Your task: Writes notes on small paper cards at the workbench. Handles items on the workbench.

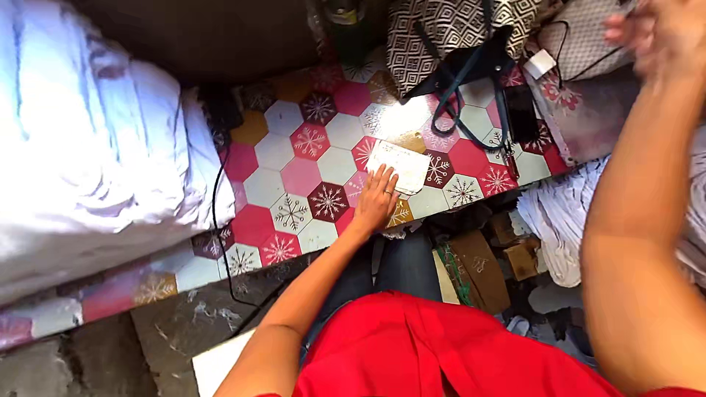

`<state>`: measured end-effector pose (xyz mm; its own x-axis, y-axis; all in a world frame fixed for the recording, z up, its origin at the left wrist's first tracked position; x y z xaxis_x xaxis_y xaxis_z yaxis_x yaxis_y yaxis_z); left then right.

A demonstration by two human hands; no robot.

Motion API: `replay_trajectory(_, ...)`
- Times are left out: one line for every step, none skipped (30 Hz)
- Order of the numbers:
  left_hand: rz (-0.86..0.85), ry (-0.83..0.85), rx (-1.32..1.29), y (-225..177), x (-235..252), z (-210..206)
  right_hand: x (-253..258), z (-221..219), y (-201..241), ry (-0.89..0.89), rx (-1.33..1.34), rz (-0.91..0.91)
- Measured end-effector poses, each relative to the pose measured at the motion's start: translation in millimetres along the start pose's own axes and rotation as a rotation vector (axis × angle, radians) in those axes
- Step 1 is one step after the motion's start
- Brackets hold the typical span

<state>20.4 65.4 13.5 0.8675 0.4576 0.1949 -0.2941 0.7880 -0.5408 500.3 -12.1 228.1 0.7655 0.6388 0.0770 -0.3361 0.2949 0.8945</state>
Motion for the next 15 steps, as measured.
replay_trajectory(0.011,0.031,0.012,12.0,-3.7,-0.2,-32.3,-17.1,-3.5,-0.038,0.042,-0.009)
replay_trajectory(0.023,0.054,0.047,19.6,-7.6,-0.3,-65.6,-37.3,-5.9,-0.060,0.079,-0.011)
replay_trajectory(0.028,0.050,0.084,21.3,-11.8,0.6,-95.0,-58.3,-11.1,-0.051,0.119,-0.011)
replay_trajectory(0.031,0.038,0.117,17.9,-17.1,1.6,-123.0,-80.4,-18.0,-0.022,0.148,-0.022)
replay_trajectory(0.038,0.037,0.137,13.2,-22.9,2.1,-147.6,-104.2,-25.5,0.004,0.172,-0.027)
replay_trajectory(0.047,0.036,0.144,8.9,-29.5,1.3,-169.6,-130.0,-31.9,0.036,0.202,-0.028)
replay_trajectory(0.050,0.018,0.149,5.7,-36.6,-0.1,-188.9,-156.8,-36.7,0.073,0.235,-0.026)
replay_trajectory(0.047,-0.010,0.154,4.4,-43.2,-0.7,-204.2,-184.2,-39.8,0.117,0.268,-0.010)
replay_trajectory(0.051,-0.033,0.158,5.4,-49.6,-0.7,-215.9,-211.7,-40.5,0.159,0.301,0.013)
replay_trajectory(0.056,-0.054,0.151,8.0,-56.4,0.0,-225.6,-238.4,-38.8,0.206,0.331,0.052)
replay_trajectory(0.064,-0.061,0.131,11.3,-64.2,1.4,-234.0,-263.9,-35.0,0.246,0.358,0.094)
replay_trajectory(0.062,-0.068,0.102,15.4,-72.5,3.5,-241.1,-288.5,-29.9,0.288,0.376,0.131)
replay_trajectory(0.044,-0.075,0.067,20.2,-80.9,5.6,-247.2,-311.3,-24.5,0.333,0.385,0.159)
replay_trajectory(0.009,-0.087,0.032,25.4,-88.3,8.1,-251.7,-332.4,-19.3,0.382,0.382,0.174)
replay_trajectory(-0.033,-0.104,0.005,30.1,-94.7,11.2,-254.3,-351.6,-15.6,0.426,0.377,0.178)
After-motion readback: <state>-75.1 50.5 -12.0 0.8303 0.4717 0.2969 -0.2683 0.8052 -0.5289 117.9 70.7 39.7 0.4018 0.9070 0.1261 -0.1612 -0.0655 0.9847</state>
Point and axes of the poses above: each hand's wrist, its own x-axis towards the middle knuckle, its own z-axis out of the back of the hand, y = z × x, the point moved 6 cm from there along x, towards the middle knuckle, and after that the axes turned 4 degrees about -x, right-handed, at the moved point
